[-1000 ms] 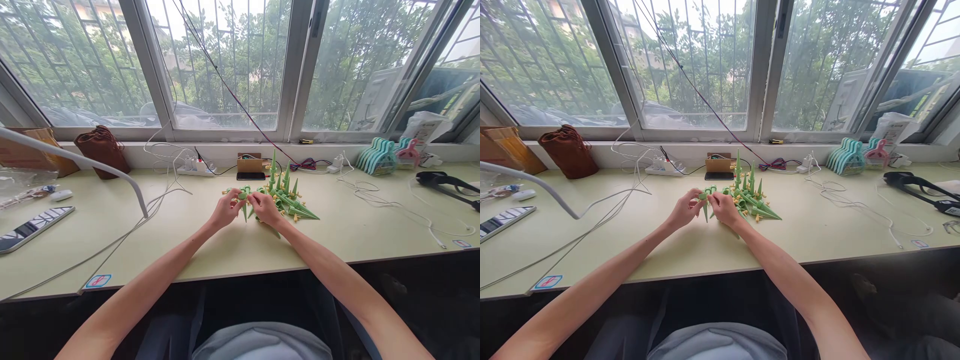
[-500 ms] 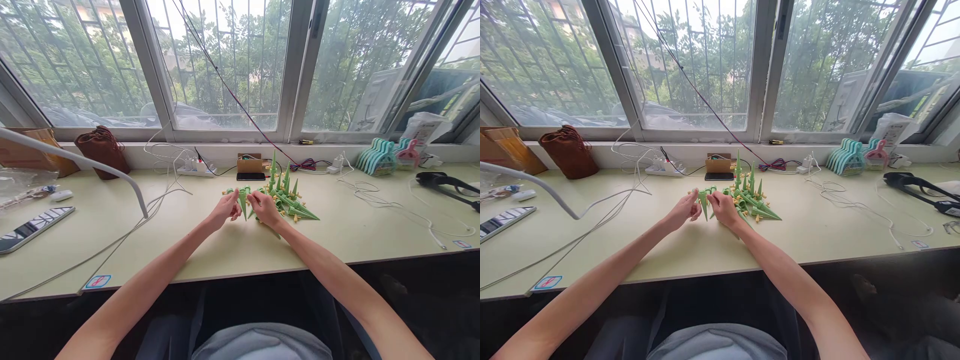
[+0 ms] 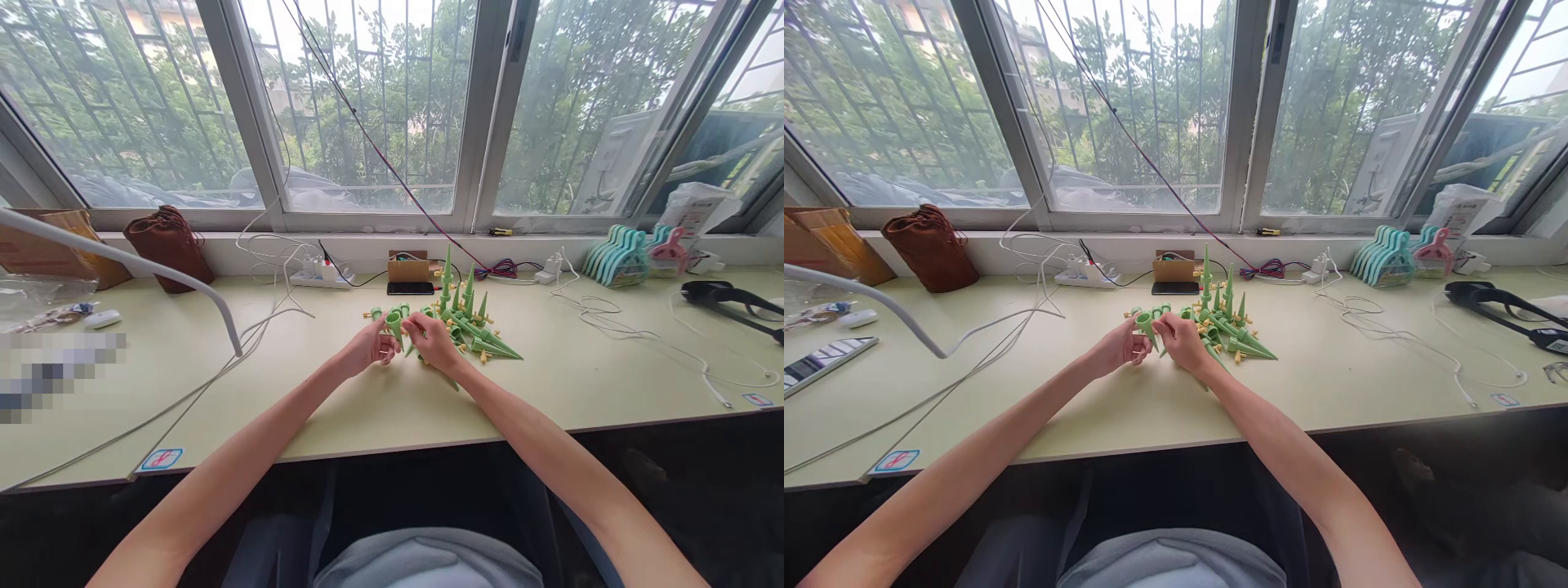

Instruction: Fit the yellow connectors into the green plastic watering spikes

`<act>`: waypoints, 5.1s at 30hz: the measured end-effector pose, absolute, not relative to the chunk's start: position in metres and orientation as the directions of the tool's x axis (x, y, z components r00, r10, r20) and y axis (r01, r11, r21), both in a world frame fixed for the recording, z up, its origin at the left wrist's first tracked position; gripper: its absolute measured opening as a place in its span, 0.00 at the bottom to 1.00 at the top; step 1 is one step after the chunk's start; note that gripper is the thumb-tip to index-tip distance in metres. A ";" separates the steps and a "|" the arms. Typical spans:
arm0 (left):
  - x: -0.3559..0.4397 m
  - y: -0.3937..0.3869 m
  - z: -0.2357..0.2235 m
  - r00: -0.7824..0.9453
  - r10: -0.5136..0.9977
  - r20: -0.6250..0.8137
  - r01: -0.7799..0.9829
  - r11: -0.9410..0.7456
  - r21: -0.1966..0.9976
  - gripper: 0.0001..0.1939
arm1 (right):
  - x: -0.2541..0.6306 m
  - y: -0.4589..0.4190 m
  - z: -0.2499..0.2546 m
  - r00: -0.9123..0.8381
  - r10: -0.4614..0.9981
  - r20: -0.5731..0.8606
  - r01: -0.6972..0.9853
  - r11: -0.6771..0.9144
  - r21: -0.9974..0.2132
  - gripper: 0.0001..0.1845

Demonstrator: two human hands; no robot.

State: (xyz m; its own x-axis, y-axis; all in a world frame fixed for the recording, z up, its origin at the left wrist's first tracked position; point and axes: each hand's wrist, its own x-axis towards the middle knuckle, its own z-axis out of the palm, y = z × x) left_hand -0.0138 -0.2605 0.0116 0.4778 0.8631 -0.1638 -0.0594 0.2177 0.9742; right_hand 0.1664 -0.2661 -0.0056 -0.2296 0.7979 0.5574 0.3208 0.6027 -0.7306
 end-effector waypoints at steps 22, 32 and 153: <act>-0.017 -0.273 0.022 0.444 0.875 0.195 -0.020 -0.207 0.978 0.24 | 0.166 -0.262 -0.012 -0.234 0.823 0.517 0.211 0.562 -0.800 0.27; -0.016 -0.271 0.014 0.455 0.818 0.352 0.121 -0.448 0.886 0.32 | 0.168 -0.262 -0.007 -0.223 0.843 0.489 0.292 0.536 -0.792 0.29; -0.016 -0.266 0.015 0.443 0.888 0.125 -0.003 -0.138 0.990 0.27 | 0.168 -0.262 -0.010 -0.277 0.811 0.515 0.341 0.584 -0.737 0.18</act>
State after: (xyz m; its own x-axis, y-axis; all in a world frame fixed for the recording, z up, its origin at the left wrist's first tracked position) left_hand -0.0155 -0.2662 0.0152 0.4430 0.8877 0.1254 -0.0034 -0.1383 0.9904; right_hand 0.1682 -0.2624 -0.0095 -0.2767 0.8114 0.5148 0.3415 0.5838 -0.7366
